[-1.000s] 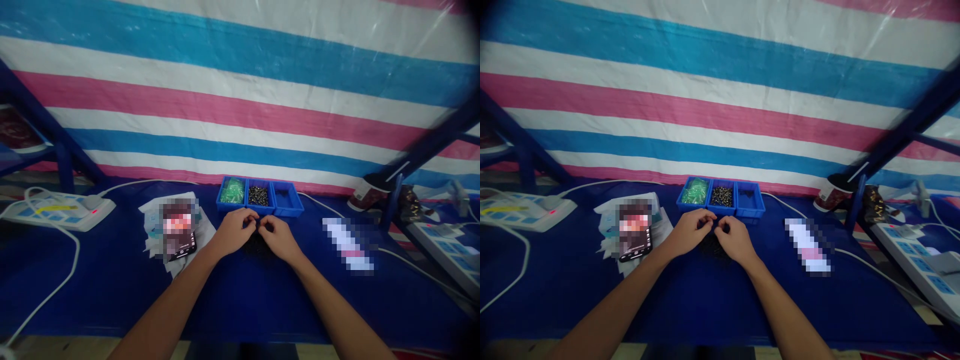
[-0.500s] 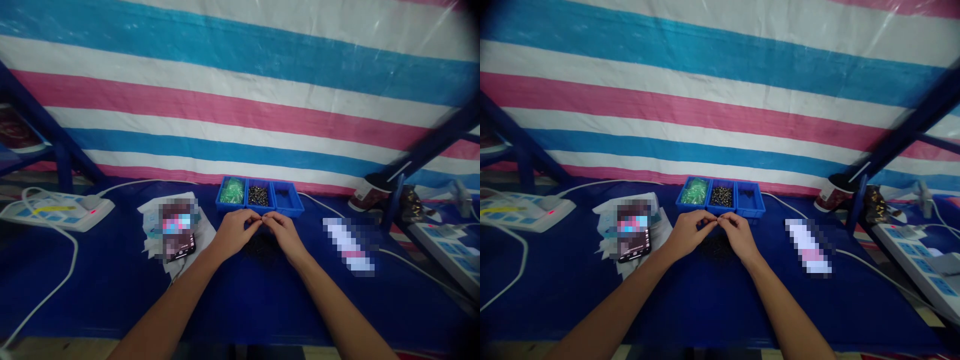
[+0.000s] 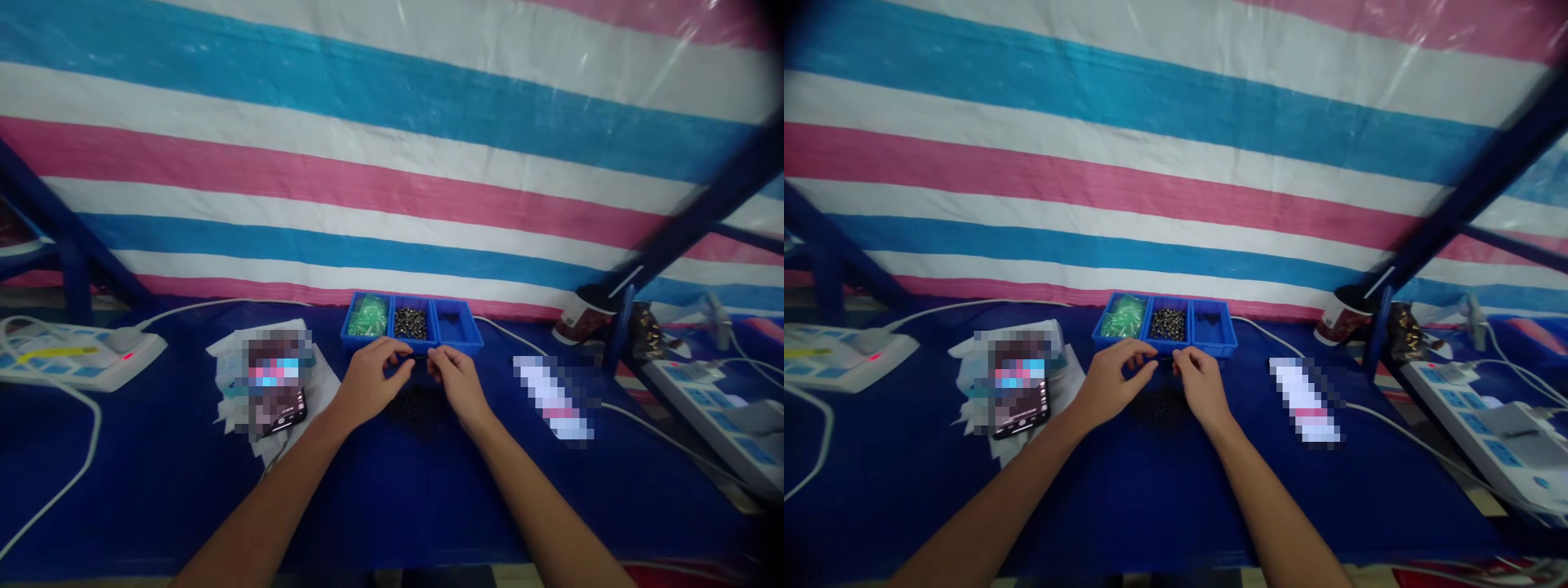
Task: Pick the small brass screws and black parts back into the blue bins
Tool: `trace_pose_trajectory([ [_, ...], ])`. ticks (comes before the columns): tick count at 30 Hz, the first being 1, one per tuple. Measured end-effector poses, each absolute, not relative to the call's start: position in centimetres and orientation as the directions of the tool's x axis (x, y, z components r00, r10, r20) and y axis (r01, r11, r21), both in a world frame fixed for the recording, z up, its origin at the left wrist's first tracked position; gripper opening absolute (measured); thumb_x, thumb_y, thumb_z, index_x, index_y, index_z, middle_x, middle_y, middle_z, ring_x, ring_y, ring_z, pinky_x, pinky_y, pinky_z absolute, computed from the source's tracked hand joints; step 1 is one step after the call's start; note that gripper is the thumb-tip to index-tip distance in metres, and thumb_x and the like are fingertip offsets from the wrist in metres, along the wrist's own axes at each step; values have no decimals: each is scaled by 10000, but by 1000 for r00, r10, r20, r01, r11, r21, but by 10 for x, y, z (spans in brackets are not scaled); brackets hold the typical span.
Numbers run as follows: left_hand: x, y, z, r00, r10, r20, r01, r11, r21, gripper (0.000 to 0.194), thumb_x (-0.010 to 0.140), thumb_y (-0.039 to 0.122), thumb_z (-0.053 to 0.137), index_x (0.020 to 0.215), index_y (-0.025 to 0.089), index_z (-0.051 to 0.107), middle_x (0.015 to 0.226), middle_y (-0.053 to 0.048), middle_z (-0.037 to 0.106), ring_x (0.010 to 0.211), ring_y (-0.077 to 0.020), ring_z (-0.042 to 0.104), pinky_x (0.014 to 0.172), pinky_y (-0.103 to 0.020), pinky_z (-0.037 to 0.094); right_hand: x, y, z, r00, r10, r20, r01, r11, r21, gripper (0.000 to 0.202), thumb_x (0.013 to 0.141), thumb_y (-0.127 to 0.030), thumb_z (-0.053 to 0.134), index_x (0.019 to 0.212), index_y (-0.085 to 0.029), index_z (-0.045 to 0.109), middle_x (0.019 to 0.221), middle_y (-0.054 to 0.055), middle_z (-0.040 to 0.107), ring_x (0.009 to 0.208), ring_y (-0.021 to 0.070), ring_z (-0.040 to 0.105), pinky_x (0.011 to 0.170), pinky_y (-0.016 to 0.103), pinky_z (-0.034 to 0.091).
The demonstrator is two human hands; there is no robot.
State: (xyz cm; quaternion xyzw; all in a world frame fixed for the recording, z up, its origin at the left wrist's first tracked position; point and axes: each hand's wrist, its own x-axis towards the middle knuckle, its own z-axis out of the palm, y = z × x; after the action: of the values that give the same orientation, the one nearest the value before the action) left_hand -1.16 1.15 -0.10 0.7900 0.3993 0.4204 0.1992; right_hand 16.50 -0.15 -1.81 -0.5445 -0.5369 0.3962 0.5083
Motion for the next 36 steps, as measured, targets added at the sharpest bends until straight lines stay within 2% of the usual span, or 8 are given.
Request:
trace_pose_trajectory([
  [4,-15,16,-3,280,803,527,488,-591,642,224,837,74,518,952,202,661,889,-15,601,691,-112,535,692,-271,473,180,4,-17,395,917,50,108,8,-994,367,786,-545,628,927,-220,535,610,-45,501,492,127,416,463,247,317],
  [6,-17,18,-5,275,805,525,496,-587,640,254,822,37,499,924,200,666,947,-22,604,724,-113,556,711,-271,482,187,5,-18,431,902,7,161,-69,-984,425,739,-556,679,953,-227,514,572,-71,462,462,123,394,448,248,309],
  [10,-20,20,-6,321,778,540,472,-626,621,324,815,-23,451,908,199,668,1139,-44,600,1046,-168,593,944,-359,472,193,2,-21,179,980,89,481,-8,-877,273,796,-472,640,791,-208,569,555,-51,501,492,131,446,494,256,334],
  [12,-19,20,-6,390,754,529,438,-657,614,414,787,-82,388,919,196,665,1212,-46,590,1180,-179,549,1038,-401,422,192,1,-22,3,990,139,612,108,-783,193,840,-390,598,861,-202,635,628,-21,597,550,146,519,553,266,379],
  [15,-18,17,-7,473,740,478,406,-665,627,436,770,-98,360,917,188,653,1126,-47,626,1076,-162,601,976,-363,465,191,3,-23,-209,963,170,711,269,-650,263,882,-277,539,1101,-217,671,898,39,718,766,185,639,733,304,452],
  [19,-14,13,-8,473,760,447,453,-644,616,371,777,-47,419,946,186,653,1028,-47,612,895,-150,607,819,-304,493,189,9,-26,-339,936,93,748,328,-577,354,926,-231,474,1236,-250,645,1175,60,700,1036,222,645,900,339,441],
  [28,-13,9,-7,440,791,426,463,-606,647,339,742,-9,464,948,181,655,981,-32,585,719,-109,550,680,-263,470,185,13,-29,-247,967,61,858,247,-451,267,907,-269,523,1115,-249,690,893,39,743,755,196,666,657,274,395],
  [36,-14,11,-6,460,787,412,446,-606,659,353,733,-22,466,937,189,662,999,-22,593,728,-103,562,669,-251,460,182,13,-32,-204,976,69,889,215,-404,259,914,-288,525,1113,-268,689,909,44,740,830,220,667,664,280,373],
])
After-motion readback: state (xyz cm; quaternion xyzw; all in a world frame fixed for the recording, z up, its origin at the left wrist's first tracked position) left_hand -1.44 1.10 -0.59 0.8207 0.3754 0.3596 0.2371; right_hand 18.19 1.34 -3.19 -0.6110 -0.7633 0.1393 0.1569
